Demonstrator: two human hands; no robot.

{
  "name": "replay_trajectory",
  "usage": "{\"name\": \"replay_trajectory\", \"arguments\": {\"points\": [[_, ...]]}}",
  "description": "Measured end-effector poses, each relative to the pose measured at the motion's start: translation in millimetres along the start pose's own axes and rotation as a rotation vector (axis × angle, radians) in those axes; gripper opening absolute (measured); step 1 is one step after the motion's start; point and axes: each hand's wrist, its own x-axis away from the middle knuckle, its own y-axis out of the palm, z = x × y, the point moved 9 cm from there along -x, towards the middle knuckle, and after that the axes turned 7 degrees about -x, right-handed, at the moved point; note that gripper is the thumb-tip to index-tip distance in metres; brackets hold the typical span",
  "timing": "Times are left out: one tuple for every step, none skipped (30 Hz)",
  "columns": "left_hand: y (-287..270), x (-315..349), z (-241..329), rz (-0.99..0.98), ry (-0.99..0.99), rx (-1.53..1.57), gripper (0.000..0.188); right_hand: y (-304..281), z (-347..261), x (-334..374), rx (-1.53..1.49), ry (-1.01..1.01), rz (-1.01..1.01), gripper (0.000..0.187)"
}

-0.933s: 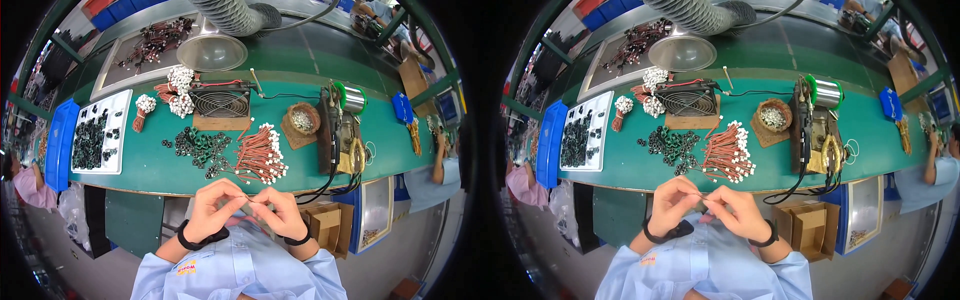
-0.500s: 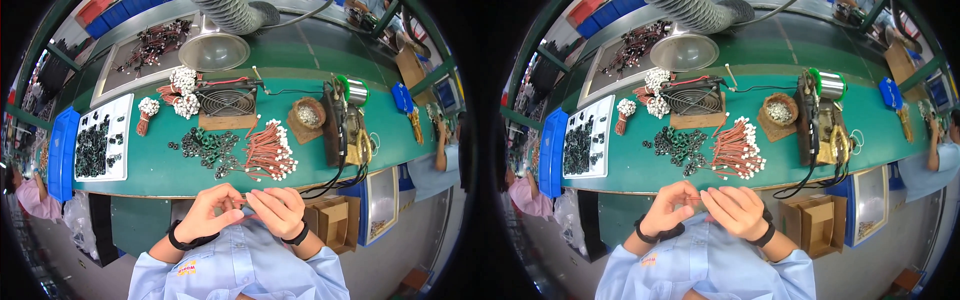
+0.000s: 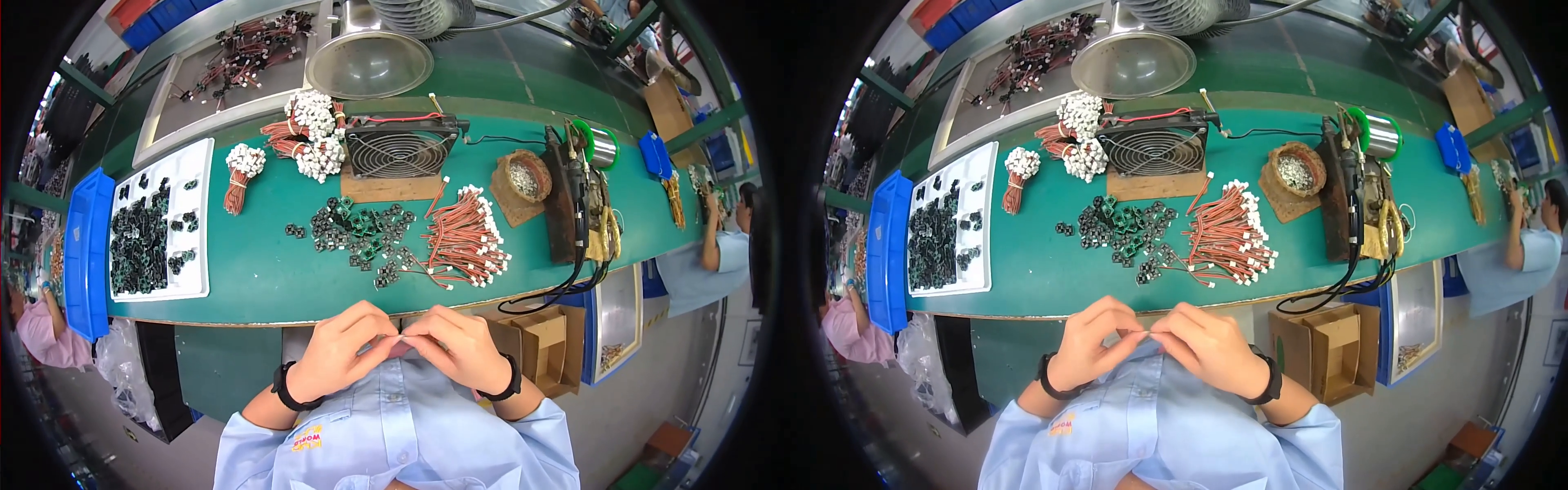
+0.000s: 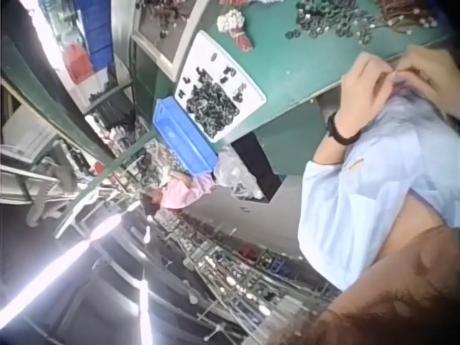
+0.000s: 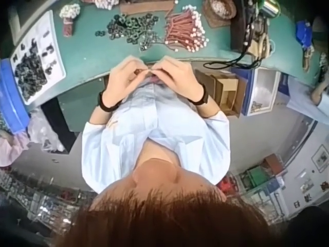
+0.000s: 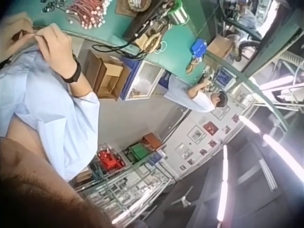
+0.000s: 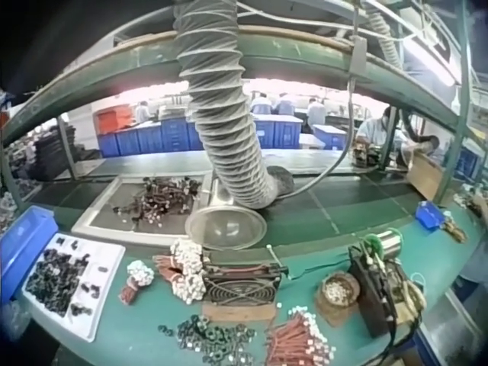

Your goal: The person removes a rubber band from a bundle of wires, then picks up a circuit board and a wire to solder them together. They then use pliers to clean the tip of the soldering iron before soldering another wire to a second circuit board.

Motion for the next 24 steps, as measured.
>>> {"name": "replay_trajectory", "arguments": {"points": [[0.3, -0.1, 1.6, -0.019, 0.027, -0.034, 0.014, -2.2, -0.5, -0.3, 0.010, -0.008, -0.003, 0.013], [1.4, -0.3, 3.3, -0.039, 0.054, -0.066, 0.014, -1.4, -1.2, -0.6, 0.054, -0.022, -0.043, 0.012], [3.9, -0.6, 5.0, -0.059, 0.076, -0.097, 0.014, -0.9, -1.9, -0.2, 0.097, -0.036, -0.082, 0.011], [5.6, -1.4, 5.0, -0.061, 0.077, -0.097, 0.014, -0.2, -3.1, 0.4, 0.136, -0.057, -0.117, 0.010], [9.7, -1.9, 7.9, -0.078, 0.110, -0.163, 0.015, -1.5, -1.1, -0.4, 0.138, -0.049, -0.119, 0.010], [14.4, -2.3, 10.8, -0.096, 0.144, -0.230, 0.015, -0.9, 1.4, -0.4, 0.158, -0.036, -0.141, 0.009], [19.0, -2.3, 13.9, -0.111, 0.183, -0.301, 0.015, -0.1, 4.0, -0.3, 0.177, -0.022, -0.162, 0.008], [22.1, -3.1, 13.3, -0.121, 0.175, -0.298, 0.015, 1.8, 7.2, 0.2, 0.196, -0.001, -0.190, 0.007], [25.8, -4.1, 13.7, -0.131, 0.188, -0.318, 0.014, 1.1, 7.2, 0.4, 0.192, -0.007, -0.180, 0.007], [28.9, -4.7, 14.1, -0.142, 0.200, -0.338, 0.014, 0.8, 7.6, 1.0, 0.196, -0.006, -0.172, 0.007], [31.2, -4.8, 14.5, -0.154, 0.212, -0.363, 0.013, 0.5, 8.0, 1.5, 0.200, -0.006, -0.164, 0.007], [31.3, -5.1, 14.2, -0.155, 0.210, -0.362, 0.013, 0.1, 8.4, 1.9, 0.204, -0.005, -0.157, 0.007], [33.8, -4.5, 15.6, -0.181, 0.233, -0.383, 0.013, -0.9, 8.9, 2.5, 0.199, -0.005, -0.155, 0.007], [36.0, -3.6, 17.1, -0.206, 0.256, -0.404, 0.013, -0.6, 11.1, 3.6, 0.151, 0.017, -0.177, 0.006], [38.4, -2.7, 18.9, -0.231, 0.279, -0.424, 0.012, -0.2, 13.1, 5.1, 0.102, 0.039, -0.199, 0.006], [38.2, -2.8, 19.5, -0.234, 0.276, -0.423, 0.012, 0.6, 15.1, 6.4, 0.055, 0.060, -0.222, 0.006], [40.4, -1.3, 22.9, -0.253, 0.320, -0.484, 0.013, 0.1, 15.7, 6.7, 0.053, 0.061, -0.223, 0.006], [42.5, 0.3, 26.1, -0.271, 0.363, -0.545, 0.013, -0.3, 16.8, 6.8, 0.024, 0.066, -0.222, 0.005], [45.1, 2.0, 28.6, -0.296, 0.403, -0.608, 0.014, -0.3, 17.7, 6.9, -0.006, 0.073, -0.221, 0.005], [43.8, 1.4, 29.8, -0.291, 0.404, -0.607, 0.014, -0.4, 18.5, 6.8, -0.036, 0.079, -0.220, 0.006], [44.6, 1.7, 31.0, -0.308, 0.418, -0.627, 0.014, -0.3, 18.9, 6.7, -0.039, 0.078, -0.221, 0.006], [45.7, 1.9, 31.9, -0.324, 0.431, -0.645, 0.014, -1.3, 19.1, 6.5, -0.058, 0.080, -0.211, 0.006], [47.1, 1.9, 32.4, -0.346, 0.446, -0.664, 0.015, -2.6, 19.1, 6.3, -0.077, 0.081, -0.200, 0.007], [45.9, 0.0, 32.0, -0.341, 0.445, -0.666, 0.015, -4.1, 19.2, 5.8, -0.095, 0.080, -0.189, 0.007]]}}
